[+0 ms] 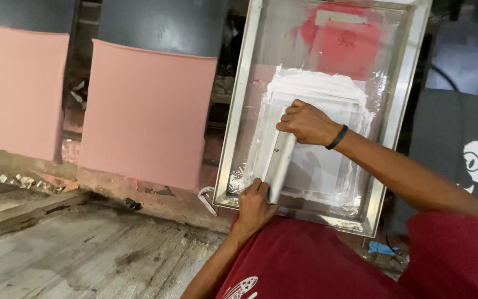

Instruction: The person uses a squeegee to spread white ink across a screen printing frame. They repeatedly pull the squeegee down the screen to transfer the ink onto fabric pieces laid out on a wooden rack below.

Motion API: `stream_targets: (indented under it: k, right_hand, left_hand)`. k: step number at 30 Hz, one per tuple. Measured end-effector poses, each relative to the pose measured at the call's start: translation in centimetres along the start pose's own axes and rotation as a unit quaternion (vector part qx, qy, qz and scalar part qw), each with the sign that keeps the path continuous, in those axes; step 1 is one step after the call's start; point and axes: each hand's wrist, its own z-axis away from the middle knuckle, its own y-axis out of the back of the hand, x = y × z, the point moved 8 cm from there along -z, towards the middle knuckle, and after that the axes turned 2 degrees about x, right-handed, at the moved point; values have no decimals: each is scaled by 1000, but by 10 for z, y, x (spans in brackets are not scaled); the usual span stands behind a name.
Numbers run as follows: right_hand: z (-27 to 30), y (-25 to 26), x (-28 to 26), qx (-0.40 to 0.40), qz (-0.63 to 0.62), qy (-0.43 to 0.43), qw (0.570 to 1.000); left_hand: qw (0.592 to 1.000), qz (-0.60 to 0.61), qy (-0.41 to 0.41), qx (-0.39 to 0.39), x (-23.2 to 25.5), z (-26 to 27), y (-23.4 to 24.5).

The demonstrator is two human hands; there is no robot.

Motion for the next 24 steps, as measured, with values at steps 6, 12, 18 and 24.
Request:
stream_targets:
  k: [6, 12, 18, 24]
  right_hand:
    - [50, 48, 47, -100, 54, -197, 974]
    - [144, 54, 98, 2, 59, -439, 896]
    - [170, 23, -9, 146, 50, -556, 817]
    - [207, -14, -134, 195, 35, -548, 813]
  left_hand:
    - [998, 35, 54, -15, -6, -98, 51]
    - [991, 11, -126, 43, 22, -254, 14]
    - [971, -37, -200, 125, 20, -166, 18]
    - [976, -49, -194, 89, -24, -23, -27]
